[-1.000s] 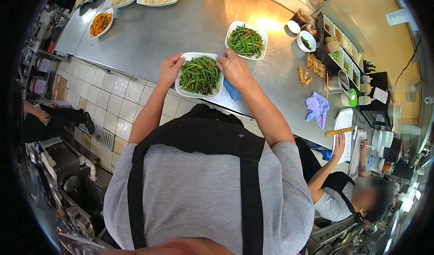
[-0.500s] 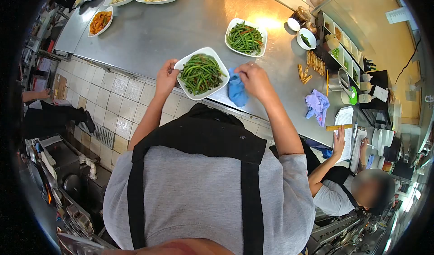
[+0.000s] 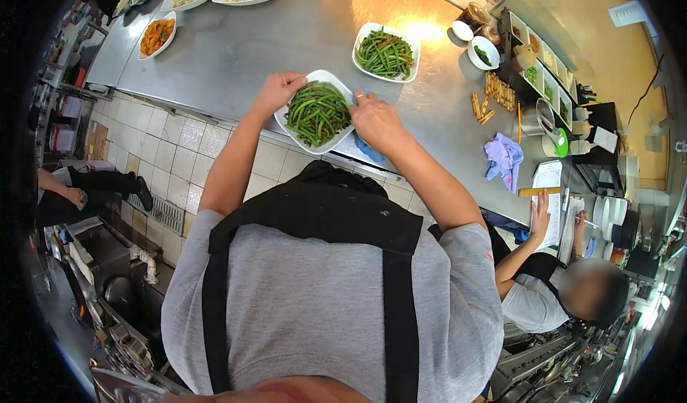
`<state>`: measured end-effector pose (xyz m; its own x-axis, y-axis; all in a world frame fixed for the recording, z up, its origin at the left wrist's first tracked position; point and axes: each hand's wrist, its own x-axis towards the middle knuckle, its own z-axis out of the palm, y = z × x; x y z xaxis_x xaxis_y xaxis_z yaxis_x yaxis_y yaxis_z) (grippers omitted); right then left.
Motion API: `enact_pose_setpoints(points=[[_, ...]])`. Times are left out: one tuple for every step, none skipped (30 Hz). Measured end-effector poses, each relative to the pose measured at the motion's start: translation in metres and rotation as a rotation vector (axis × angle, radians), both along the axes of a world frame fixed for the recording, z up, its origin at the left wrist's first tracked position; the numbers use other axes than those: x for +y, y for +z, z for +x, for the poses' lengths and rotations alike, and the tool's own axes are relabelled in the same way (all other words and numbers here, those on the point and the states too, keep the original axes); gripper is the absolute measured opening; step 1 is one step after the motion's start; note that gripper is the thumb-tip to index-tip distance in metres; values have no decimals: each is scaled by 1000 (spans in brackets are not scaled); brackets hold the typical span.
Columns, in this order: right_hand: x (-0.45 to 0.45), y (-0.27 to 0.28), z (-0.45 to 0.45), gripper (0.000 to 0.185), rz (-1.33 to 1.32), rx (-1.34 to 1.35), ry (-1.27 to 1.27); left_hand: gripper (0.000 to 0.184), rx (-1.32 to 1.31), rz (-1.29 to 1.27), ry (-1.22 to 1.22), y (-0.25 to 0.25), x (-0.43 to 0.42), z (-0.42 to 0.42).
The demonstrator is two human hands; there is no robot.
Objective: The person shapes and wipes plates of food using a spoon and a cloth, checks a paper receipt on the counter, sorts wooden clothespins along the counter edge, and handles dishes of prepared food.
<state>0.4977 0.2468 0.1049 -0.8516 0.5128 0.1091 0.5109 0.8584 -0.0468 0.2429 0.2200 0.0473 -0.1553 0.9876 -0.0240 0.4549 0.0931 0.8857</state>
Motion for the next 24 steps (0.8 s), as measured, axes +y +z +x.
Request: enact_pose_setpoints(points=[[-4,-3,1,13,13,6,-39,32,-13,40,37,-4,-5,3],[-6,-5,0,13,20,9,-81,31,-29,74,71,-10,-8,3],[-10,-6,1,14,2,9,-118,29,-13,88,122,-11,-12,7],[-14,-6,3,14,-15,9,-154,28,-49,82,170,-12,-17,11],[-15,-7,4,14,-30,11,-187,27,-86,78,220,-14,-25,18],[-13,-6,7,14,-118,58,-180,26,-122,73,270,-11,-30,22],[-7,-5,14,15,-207,105,-171,27,-106,143,298,-23,-33,22],[-1,-4,21,15,-295,153,-163,28,-109,114,306,-26,-38,19],[4,3,24,15,-341,192,-196,29,-112,81,310,-26,-44,13],[9,11,31,15,-384,232,-229,31,-115,51,314,-24,-49,14],[12,14,34,15,-430,270,-263,31,-176,14,316,-21,-50,14],[12,12,34,15,-376,295,-232,32,-234,-23,319,-10,-52,15],[14,9,31,16,-320,320,-202,33,-293,-59,320,-4,-53,16],[16,6,28,16,-263,345,-173,33,-291,-66,308,-5,-51,15],[18,0,22,15,-221,335,-136,32,-289,-73,295,-7,-48,14],[20,-7,13,15,-183,323,-100,32,-289,-82,281,-7,-45,11],[20,-12,8,15,-143,312,-62,32,-307,-77,276,-8,-45,11],[18,-12,5,14,-111,248,-54,32,-326,-72,273,-8,-45,12],[14,-11,3,14,-80,185,-44,32,-343,-67,272,-9,-45,13],[11,-10,1,14,-50,121,-33,32,-336,-58,277,-10,-47,13],[7,-9,1,15,-54,110,-24,32,-329,-49,283,-8,-48,15],[3,-7,1,16,-40,63,6,32,-324,-37,288,-7,-49,16],[0,-5,1,16,-27,14,33,32,-335,-31,292,-6,-50,16],[-2,-4,1,16,-12,-33,61,32,-345,-23,296,-6,-50,18]])
